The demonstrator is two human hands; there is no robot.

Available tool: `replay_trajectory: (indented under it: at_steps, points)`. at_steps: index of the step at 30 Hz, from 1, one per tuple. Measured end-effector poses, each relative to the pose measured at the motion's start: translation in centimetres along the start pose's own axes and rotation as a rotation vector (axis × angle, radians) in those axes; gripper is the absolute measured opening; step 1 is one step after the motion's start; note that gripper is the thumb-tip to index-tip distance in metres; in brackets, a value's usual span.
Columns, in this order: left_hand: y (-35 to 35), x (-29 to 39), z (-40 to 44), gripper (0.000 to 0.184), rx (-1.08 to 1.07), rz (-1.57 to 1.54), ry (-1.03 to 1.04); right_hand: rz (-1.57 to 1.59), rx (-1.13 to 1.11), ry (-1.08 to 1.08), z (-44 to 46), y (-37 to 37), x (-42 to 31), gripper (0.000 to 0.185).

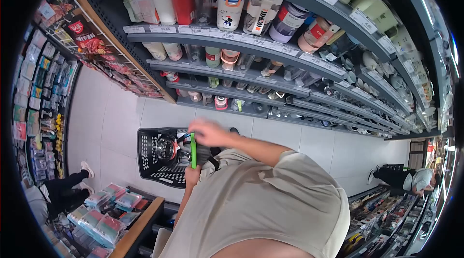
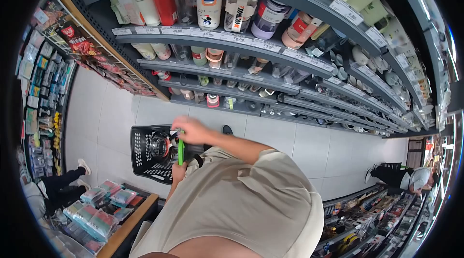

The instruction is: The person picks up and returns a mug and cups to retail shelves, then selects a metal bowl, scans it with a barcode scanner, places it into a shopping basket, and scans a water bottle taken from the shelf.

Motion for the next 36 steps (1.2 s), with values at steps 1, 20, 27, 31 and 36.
replay_trajectory:
  at_steps: [1,20,27,31,36]
  points:
    - [-0.2,0.5,0.2,0.026,0.009,-0.024,0.038,-0.053,0.16,-0.113,0.8,-5.4,-1.4,0.026]
    - [-0.8,4.3,-0.6,0.024,-0.015,-0.043,0.172,-1.086,0.656,0.479,4.8,-37.7,-7.8,0.034]
    - [0.2,1.9,1.2,0.024,0.043,-0.077,0.232,-1.135,0.733,0.295,3.6,-36.6,-9.0,0.038]
    - [0.0,2.2,1.0,0.024,0.078,-0.097,0.277,-1.158,0.771,0.218,2.9,-36.5,-10.5,0.046]
    - [-0.2,2.7,0.6,0.025,0.114,-0.119,0.321,-1.269,0.84,0.129,2.6,-36.4,-11.3,0.059]
Point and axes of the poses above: each hand's wrist, its own z-axis towards the middle knuckle, its own y-axis out of the palm, x = y × z, the point moved 9 cm from there along z, towards the middle knuckle, and after that the axes turned 5 degrees about -x, right-handed, at the moved point
